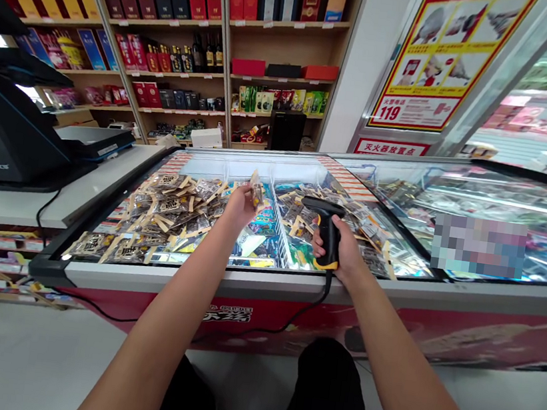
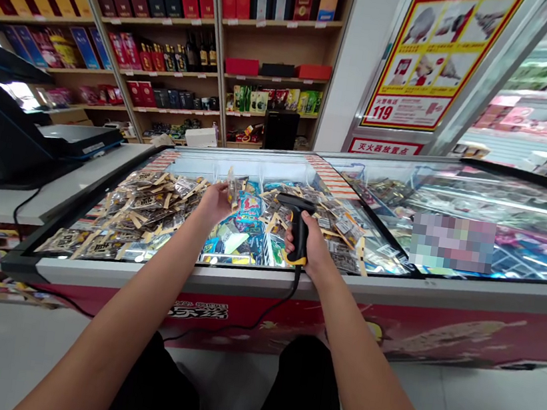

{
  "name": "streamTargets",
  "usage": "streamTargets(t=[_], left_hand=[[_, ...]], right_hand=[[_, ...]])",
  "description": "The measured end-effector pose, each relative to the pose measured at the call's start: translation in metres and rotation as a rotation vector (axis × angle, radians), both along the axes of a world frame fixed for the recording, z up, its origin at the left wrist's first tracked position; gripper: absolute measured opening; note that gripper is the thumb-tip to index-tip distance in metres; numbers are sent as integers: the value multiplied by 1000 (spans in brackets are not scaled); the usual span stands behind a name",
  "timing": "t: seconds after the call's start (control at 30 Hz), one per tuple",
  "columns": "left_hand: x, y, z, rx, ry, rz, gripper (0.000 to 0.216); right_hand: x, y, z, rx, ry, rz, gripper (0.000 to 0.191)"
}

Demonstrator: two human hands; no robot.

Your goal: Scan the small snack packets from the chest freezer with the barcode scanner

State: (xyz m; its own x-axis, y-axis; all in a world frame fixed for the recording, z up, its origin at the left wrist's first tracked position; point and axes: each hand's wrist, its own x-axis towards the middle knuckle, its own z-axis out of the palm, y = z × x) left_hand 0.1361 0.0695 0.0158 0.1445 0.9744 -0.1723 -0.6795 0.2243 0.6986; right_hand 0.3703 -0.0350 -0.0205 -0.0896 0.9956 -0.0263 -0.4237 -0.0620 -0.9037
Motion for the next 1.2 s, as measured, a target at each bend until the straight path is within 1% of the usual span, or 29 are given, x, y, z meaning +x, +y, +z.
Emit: streamTargets(t=[0.1, 0.17, 0.23, 0.33, 0.43, 0.53, 0.63, 0.77, 0.83, 0.93, 1.03, 1.2], left_hand=[[-1, -3, 1, 12, -98, -77, 35], [2, -5, 2, 55, -124, -102, 40], [6, -6, 1, 82, -107, -118, 33], [9, -7, 0, 131, -21, -135, 20], [11, -9, 0, 183, 101, -148, 28], [11, -11, 2, 161, 184, -147, 33], [13, -11, 0, 144, 186, -176, 38], [15, -4, -9, 174, 166, -214, 51], [15, 0, -14, 196, 193, -220, 51], [17, 1, -18, 215, 247, -241, 47], [20, -1, -18, 200, 259, -248, 45], [23, -4, -18, 180, 263, -238, 39]], right_hand=[[0, 0, -1, 15, -20, 21, 50], [0, -1, -1, 17, -27, 26, 51], [-1, -2, 0, 21, -28, 32, 52], [-2, -4, 3, 41, -23, 45, 54], [-4, -7, 5, 68, -23, 90, 54], [-4, -8, 5, 78, -31, 159, 54], [-5, -9, 5, 88, -24, 203, 53], [-6, -15, 9, 104, -7, 261, 49], [-7, -19, 12, 109, -15, 277, 48], [-9, -22, 15, 124, -10, 258, 48], [-10, -21, 16, 140, -1, 243, 50], [-9, -19, 14, 141, 4, 261, 52]])
